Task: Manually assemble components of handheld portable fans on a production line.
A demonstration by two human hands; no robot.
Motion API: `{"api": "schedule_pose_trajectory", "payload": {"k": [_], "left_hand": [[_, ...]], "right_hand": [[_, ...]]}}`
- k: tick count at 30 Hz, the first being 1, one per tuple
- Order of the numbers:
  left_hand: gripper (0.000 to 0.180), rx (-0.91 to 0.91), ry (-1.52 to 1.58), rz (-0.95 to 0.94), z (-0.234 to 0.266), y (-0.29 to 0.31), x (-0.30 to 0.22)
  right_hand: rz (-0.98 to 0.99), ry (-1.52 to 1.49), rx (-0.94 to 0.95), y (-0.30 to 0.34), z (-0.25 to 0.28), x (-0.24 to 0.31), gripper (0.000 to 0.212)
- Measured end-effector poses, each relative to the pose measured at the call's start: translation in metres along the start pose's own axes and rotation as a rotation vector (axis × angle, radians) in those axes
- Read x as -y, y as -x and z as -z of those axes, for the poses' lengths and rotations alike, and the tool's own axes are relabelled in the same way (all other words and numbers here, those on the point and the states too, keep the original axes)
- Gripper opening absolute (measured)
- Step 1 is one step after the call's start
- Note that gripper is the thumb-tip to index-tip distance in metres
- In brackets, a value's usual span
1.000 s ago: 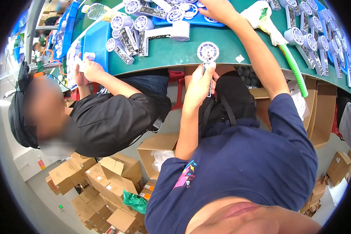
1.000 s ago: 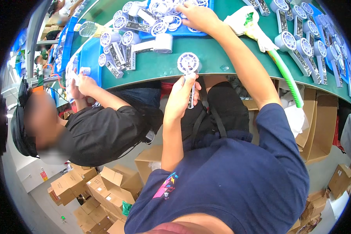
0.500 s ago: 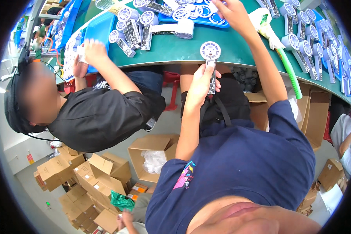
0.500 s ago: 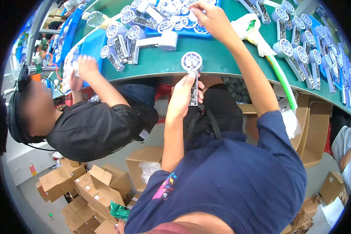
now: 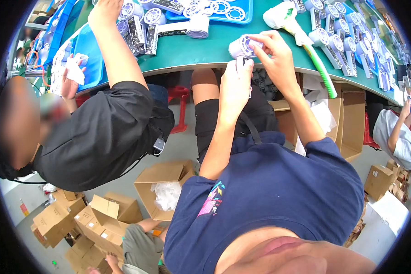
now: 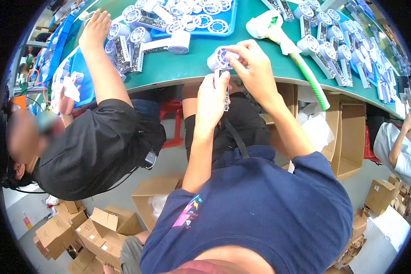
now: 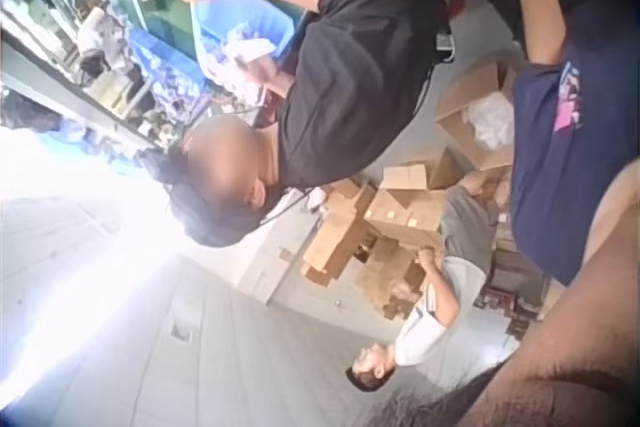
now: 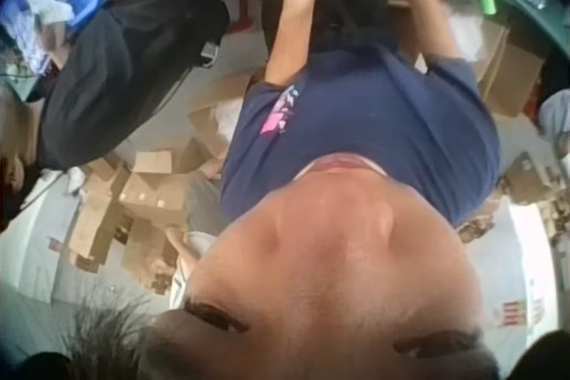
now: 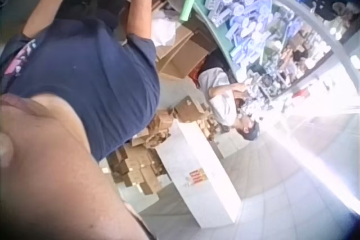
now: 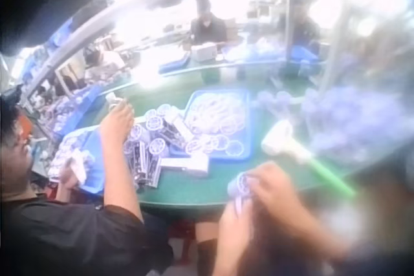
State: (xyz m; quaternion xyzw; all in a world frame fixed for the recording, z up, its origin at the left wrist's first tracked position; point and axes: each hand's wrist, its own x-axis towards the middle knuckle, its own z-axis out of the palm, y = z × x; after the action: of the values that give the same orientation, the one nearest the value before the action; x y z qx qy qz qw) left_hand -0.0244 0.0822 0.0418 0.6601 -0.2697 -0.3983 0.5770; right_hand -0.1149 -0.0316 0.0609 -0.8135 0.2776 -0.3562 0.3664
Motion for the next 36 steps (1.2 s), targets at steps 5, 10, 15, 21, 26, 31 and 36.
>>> {"api": "schedule_pose_trajectory", "payload": {"k": [5,10,15,21,26,31,36], "left_hand": [[0.037,0.051,0.047,-0.021,0.001,0.007,0.001],[0.038,0.031,0.035,0.024,0.003,0.012,-0.007],[0.036,-0.052,-0.116,-0.185,-0.007,0.012,0.006],[0.036,-0.033,-0.117,-0.229,-0.019,0.023,-0.005],[0.034,-0.055,-0.13,-0.17,-0.02,0.024,-0.004],[0.033,-0.067,-0.126,-0.208,-0.017,0.023,-0.004],[0.031,-0.068,0.009,-0.135,-0.01,0.014,0.021]], "right_hand": [[0.209,0.268,0.082,0.016,0.019,0.002,0.03],[0.067,0.039,-0.091,0.022,0.014,0.008,0.032],[-0.025,-0.358,-0.272,0.027,-0.002,-0.014,0.029],[-0.055,-0.544,-0.364,0.034,-0.018,-0.01,0.028],[0.009,-0.437,-0.317,0.037,-0.023,-0.015,0.026],[-0.013,-0.418,-0.263,0.036,-0.022,-0.016,0.027],[0.117,-0.077,-0.149,0.028,-0.025,-0.013,0.025]]}}
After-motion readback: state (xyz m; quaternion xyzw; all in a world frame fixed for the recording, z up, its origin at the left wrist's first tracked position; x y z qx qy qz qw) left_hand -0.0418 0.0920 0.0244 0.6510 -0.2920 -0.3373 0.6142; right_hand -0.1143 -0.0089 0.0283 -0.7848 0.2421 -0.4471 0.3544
